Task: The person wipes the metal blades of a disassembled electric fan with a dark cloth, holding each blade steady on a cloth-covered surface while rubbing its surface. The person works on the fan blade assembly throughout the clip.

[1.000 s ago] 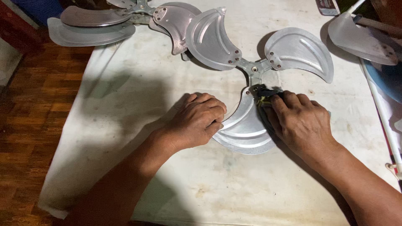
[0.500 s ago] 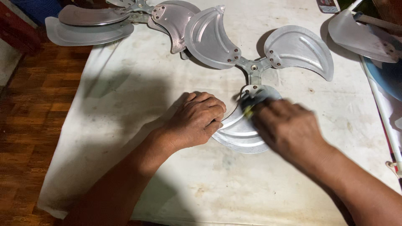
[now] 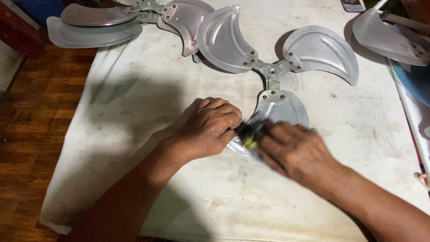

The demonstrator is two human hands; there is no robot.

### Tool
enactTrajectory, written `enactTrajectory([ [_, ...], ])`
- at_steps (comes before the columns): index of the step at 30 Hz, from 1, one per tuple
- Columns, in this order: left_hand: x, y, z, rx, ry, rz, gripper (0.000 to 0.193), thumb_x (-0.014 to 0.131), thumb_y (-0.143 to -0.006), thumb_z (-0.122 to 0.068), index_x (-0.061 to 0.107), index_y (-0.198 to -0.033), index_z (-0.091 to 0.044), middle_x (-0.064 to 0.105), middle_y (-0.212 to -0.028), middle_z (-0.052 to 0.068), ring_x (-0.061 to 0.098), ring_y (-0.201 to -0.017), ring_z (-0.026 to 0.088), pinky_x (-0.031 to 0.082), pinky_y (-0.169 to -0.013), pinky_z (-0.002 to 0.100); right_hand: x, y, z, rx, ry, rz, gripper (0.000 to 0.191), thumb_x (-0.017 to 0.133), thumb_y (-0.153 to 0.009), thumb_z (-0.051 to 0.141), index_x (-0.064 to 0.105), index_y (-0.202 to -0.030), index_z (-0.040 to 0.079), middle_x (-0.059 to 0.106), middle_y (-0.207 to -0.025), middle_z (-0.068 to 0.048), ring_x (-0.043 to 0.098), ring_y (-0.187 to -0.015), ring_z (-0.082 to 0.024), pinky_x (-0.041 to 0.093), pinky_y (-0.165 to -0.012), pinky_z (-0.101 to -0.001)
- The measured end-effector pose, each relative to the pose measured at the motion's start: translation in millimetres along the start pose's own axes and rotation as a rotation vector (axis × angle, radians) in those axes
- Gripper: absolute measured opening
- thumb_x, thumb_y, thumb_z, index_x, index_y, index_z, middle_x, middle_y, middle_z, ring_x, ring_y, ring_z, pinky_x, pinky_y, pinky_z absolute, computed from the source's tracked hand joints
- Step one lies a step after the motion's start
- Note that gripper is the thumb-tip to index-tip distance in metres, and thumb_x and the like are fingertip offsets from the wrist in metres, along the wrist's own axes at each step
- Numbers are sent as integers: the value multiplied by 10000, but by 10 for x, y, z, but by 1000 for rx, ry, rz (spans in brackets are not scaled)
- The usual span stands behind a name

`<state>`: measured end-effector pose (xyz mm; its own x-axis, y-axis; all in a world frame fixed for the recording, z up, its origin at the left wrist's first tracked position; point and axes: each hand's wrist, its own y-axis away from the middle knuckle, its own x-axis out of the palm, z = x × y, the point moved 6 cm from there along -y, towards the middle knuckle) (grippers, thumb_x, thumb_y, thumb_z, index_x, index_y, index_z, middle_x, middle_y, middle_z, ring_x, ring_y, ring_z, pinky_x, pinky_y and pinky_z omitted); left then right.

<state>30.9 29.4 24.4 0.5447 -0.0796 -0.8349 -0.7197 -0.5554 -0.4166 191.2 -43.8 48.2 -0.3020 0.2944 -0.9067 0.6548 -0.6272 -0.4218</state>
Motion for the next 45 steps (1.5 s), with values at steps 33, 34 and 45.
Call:
enactTrajectory([
  [33, 28, -19, -4, 29, -2, -3, 135, 704, -820, -126, 694, -947, -83, 681, -1118, 3, 582, -1120, 248, 399, -994, 435, -44, -4, 80, 24, -1, -7, 305, 765, -788, 208, 725, -1002, -4, 702, -895, -152, 689, -728, -292, 571, -571, -411],
  [34, 34, -6, -1, 22, -1, 3, 121, 699, -822, -120, 694, -938, -88, 686, -1115, -6, 586, -1117, 241, 400, -990, 432, -41, -4, 92, 19, -12, -4, 303, 766, -794, 208, 725, -1006, -4, 700, -896, -146, 688, -727, -292, 574, -575, -412],
  [45, -38, -57, -79, -43, -9, 49, 31, 673, -856, -117, 681, -883, -103, 699, -1074, -25, 608, -1091, 209, 412, -966, 424, -125, 116, -685, 361, 306, 59, 324, 767, -863, 215, 758, -1089, -17, 740, -925, -163, 697, -738, -294, 580, -593, -411],
])
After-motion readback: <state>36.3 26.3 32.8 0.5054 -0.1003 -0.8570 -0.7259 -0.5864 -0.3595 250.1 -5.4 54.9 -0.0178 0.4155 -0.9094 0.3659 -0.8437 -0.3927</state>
